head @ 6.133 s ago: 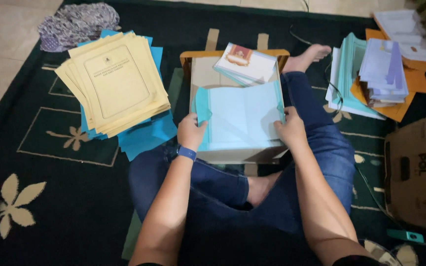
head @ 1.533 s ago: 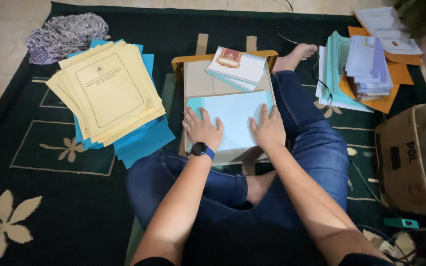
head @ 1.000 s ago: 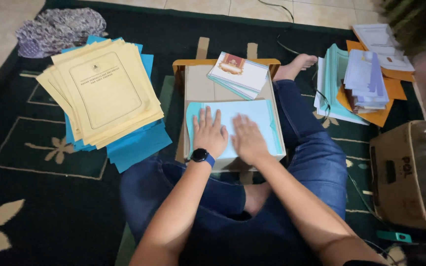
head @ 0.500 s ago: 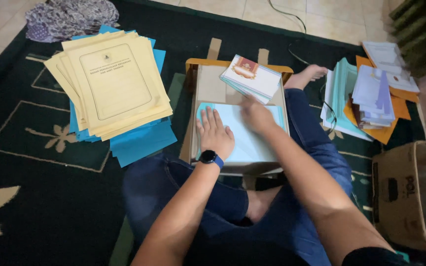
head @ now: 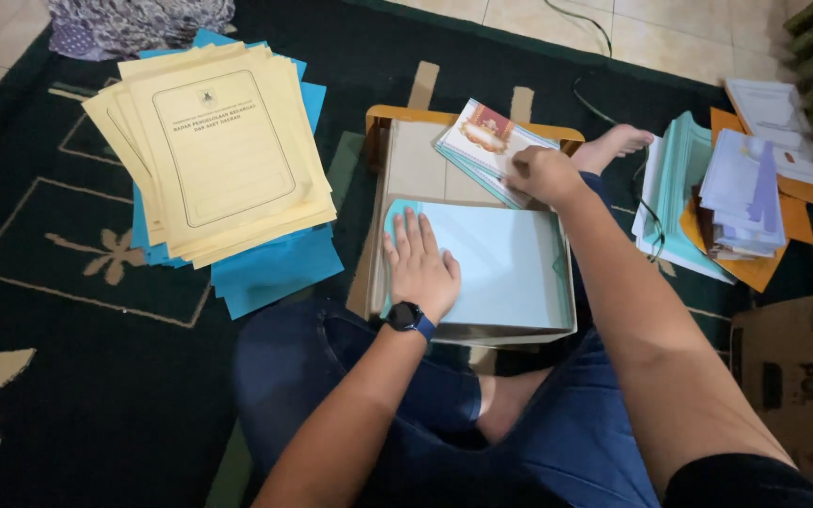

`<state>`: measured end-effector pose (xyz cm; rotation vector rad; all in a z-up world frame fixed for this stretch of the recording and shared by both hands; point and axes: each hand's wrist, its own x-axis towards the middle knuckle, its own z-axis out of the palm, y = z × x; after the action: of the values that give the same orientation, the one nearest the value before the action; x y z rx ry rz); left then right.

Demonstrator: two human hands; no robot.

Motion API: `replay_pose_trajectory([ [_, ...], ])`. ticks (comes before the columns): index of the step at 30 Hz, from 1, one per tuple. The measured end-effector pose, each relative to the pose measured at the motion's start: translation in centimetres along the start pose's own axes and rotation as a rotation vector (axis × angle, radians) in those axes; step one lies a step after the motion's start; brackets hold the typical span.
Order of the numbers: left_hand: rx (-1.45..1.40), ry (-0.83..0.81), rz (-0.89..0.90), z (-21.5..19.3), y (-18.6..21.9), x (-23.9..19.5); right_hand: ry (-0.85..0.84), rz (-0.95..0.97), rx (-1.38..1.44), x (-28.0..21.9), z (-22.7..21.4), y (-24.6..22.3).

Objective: Organizing and stacking printed documents into a cardboard box for final assembly.

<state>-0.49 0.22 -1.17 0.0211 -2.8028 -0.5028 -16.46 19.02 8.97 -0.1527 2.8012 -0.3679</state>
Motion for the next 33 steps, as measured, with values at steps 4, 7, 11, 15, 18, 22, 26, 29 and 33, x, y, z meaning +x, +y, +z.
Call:
replay_pose_trajectory([
  [4,-0.002,0.0,-0.005,-0.2,0.0,0.0,-0.091,-0.072,-0.114,1.7,0.3,0.7],
  [7,-0.009,0.001,-0.012,-0.1,0.1,0.0,-0.099,-0.093,-0.122,2.3,0.6,1.4],
  [11,-0.014,0.001,-0.011,-0.1,0.0,0.0,-0.069,-0.09,-0.154,3.1,1.4,1.7],
  [15,-0.015,0.013,-0.005,0.2,0.0,0.0,-0.012,-0.095,-0.237,4.7,3.6,3.0],
  [18,0.002,0.023,0.018,0.2,-0.3,0.1,0.394,-0.159,-0.089,5.5,5.3,5.5],
  [22,-0.027,0.041,0.043,-0.3,-0.4,0.1,0.909,-0.138,0.426,0.9,4.6,7.4],
  [26,-0.044,-0.005,0.088,-2.3,0.2,0.1,0.817,-0.303,1.026,-7.9,5.8,6.8],
  [29,-0.162,0.21,0.342,-4.8,1.4,-0.8,0.883,-0.201,0.923,-12.6,8.3,4.9],
  [33,-0.818,0.098,0.142,-6.5,6.1,-2.0,0.751,-0.321,1.025,-16.1,11.6,1.1],
])
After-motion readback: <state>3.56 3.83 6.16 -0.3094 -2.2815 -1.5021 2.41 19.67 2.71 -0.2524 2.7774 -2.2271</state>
